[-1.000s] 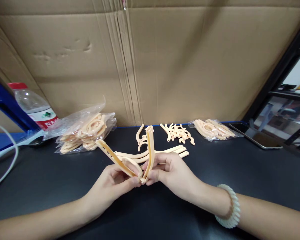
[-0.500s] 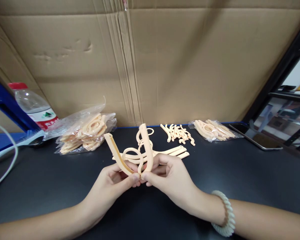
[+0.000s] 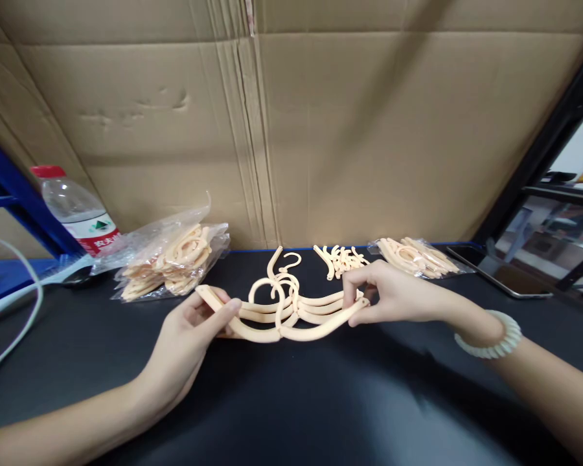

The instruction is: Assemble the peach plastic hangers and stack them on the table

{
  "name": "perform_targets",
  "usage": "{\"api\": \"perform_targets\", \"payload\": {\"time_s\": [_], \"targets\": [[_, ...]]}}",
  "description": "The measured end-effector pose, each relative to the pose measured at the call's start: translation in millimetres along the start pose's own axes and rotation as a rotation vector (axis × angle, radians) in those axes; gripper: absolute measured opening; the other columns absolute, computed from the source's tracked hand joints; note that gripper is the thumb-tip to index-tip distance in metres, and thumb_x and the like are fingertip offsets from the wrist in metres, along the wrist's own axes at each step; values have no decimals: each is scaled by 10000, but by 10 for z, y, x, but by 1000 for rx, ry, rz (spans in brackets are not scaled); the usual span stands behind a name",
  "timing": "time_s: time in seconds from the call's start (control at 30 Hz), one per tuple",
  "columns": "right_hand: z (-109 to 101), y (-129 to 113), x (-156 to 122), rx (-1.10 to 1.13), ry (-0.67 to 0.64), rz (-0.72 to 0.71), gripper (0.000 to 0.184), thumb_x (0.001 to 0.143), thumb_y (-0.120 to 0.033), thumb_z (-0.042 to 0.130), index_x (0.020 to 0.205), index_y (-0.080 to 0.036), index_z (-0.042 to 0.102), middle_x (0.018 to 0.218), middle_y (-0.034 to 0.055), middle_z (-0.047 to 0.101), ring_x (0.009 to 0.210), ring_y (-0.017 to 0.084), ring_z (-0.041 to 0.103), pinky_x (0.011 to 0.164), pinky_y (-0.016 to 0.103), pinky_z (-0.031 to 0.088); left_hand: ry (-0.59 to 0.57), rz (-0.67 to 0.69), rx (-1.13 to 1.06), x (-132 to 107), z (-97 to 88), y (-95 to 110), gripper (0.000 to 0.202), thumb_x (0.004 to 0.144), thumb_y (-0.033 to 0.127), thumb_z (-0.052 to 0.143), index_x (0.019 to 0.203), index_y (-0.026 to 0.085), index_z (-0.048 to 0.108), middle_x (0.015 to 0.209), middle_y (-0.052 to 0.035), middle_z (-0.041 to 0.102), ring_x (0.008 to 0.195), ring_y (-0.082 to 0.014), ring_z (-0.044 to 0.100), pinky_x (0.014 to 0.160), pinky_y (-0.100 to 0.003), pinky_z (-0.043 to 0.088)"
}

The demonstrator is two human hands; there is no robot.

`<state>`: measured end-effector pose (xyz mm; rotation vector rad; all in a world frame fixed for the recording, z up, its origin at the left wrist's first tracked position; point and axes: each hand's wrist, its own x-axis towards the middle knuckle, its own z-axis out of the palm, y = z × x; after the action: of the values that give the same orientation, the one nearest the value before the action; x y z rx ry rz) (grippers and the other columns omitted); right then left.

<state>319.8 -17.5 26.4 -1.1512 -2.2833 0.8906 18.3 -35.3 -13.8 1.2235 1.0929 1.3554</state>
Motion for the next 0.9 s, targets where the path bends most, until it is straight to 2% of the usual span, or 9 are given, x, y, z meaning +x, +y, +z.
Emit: {"api": "perform_targets", "payload": {"time_s": [0.07, 0.17, 0.23, 0.33, 0.47, 0.53, 0.67, 0.9], "targets": [[-9, 23, -2, -137, -31, -26, 82, 728, -234, 724, 725, -199, 650, 736, 6, 661, 690, 176, 607, 622, 285, 463, 39, 62, 54, 91, -48, -8, 321, 700, 352, 789, 759, 179, 524, 579, 79, 497, 520, -82, 487, 514, -190, 410], [-22, 38, 0, -217, -76, -52, 85, 729, -200, 705, 709, -193, 623, 750, 1, 621, 710, 169, 576, 653, 287, 443, 83, 187, 221, 196, -108, -29, 270, 739, 330, 749, 790, 194, 521, 501, 101, 426, 477, -83, 423, 518, -197, 353], [-34, 37, -6, -236, -111, -51, 102, 722, -190, 713, 713, -193, 611, 800, 8, 615, 781, 182, 581, 712, 300, 443, 60, 278, 364, 209, -126, -31, 208, 769, 301, 711, 803, 201, 531, 491, 101, 414, 476, -94, 419, 541, -212, 357], [-37, 34, -23, -289, -158, -11, 147, 703, -154, 726, 705, -194, 585, 836, 8, 603, 831, 191, 575, 750, 307, 435, -138, 474, 632, 140, -115, -11, 92, 826, 251, 632, 808, 203, 555, 639, 33, 564, 618, -139, 537, 629, -251, 406], [-10, 52, -41, -370, -193, 20, 215, 675, -130, 759, 671, -190, 552, 847, 11, 585, 838, 195, 557, 748, 307, 420, -552, 799, 981, 28, -88, -4, 82, 838, 282, 629, 851, 203, 609, 866, -47, 677, 839, -220, 591, 782, -338, 405], [4, 71, -46, -384, -202, 21, 244, 672, -159, 788, 665, -189, 546, 848, 10, 576, 843, 196, 549, 745, 305, 413, -638, 873, 1092, 7, -87, -18, 57, 865, 254, 595, 866, 202, 617, 890, -58, 686, 860, -230, 592, 813, -357, 394], [20, 110, -44, -380, -227, 40, 304, 666, -250, 832, 626, -181, 538, 839, 12, 567, 823, 191, 539, 713, 294, 403, -644, 941, 1174, 13, -98, -55, 128, 904, 148, 499, 845, 184, 607, 823, -54, 661, 776, -202, 581, 761, -340, 405], [44, 126, -35, -389, -282, 53, 335, 702, -382, 802, 582, -167, 576, 812, 25, 573, 791, 189, 537, 683, 294, 388, -564, 1002, 1131, 22, -117, -128, 140, 924, 174, 506, 815, 171, 594, 790, -40, 630, 729, -190, 558, 689, -321, 421]]}}
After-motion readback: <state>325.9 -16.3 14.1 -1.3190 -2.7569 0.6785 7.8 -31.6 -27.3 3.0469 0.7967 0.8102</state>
